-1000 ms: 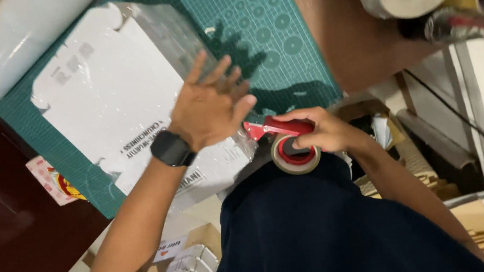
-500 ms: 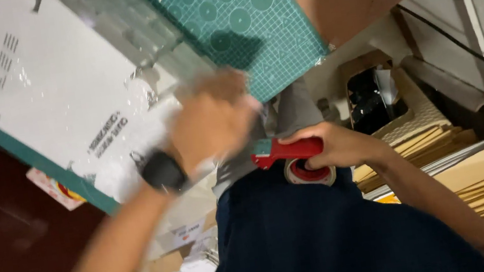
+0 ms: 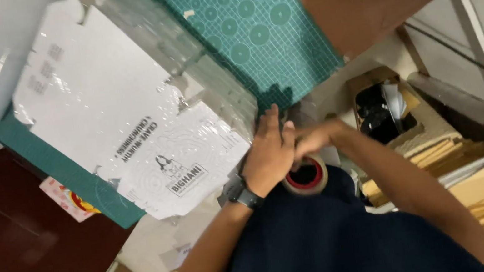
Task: Taping a plastic-wrapped box using a handheld tape dispenser.
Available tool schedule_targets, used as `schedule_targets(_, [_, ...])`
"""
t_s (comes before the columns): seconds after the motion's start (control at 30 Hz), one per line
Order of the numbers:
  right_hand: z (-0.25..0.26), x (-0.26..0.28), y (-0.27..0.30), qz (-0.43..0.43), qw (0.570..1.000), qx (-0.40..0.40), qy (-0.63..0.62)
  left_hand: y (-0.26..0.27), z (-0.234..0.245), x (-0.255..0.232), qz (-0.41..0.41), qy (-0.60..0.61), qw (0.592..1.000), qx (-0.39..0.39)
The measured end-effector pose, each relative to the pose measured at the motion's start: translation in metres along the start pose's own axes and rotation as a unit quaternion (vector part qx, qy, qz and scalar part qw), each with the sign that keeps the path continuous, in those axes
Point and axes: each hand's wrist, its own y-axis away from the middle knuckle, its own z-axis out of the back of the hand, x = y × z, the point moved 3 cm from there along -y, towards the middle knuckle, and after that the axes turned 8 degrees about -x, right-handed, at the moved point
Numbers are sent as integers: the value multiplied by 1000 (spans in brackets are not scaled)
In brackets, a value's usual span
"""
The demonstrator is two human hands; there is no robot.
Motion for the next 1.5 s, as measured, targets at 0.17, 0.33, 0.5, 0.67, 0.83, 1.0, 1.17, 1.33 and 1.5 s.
schedule_targets(0.17, [40,61,96,13,990,-141,-7,-1,0,8,20,28,999,36])
schedule_targets(0.33, [28,111,198,-18,953,-270,133,29,17,-8,87,125,982,110])
schedule_targets(0.5, [11,158,230,210,796,-390,413,34,34,-10,100,442,877,158])
schedule_targets(0.67, [16,164,220,267,715,-395,512,39,74,-21,81,480,860,153])
schedule_targets(0.83, [32,186,207,310,659,-396,559,41,108,-22,13,437,894,97])
schedule_targets(1.0, [39,215,194,353,661,-429,505,33,135,-15,-153,395,905,-35])
schedule_targets(1.17, [42,250,170,347,666,-411,517,9,159,-4,-203,348,906,-129])
schedule_targets(1.33, [52,273,132,349,641,-453,512,-25,212,-8,-236,266,910,-211])
schedule_targets(1.5, [106,260,120,296,658,-480,499,-87,311,5,-361,206,843,-342])
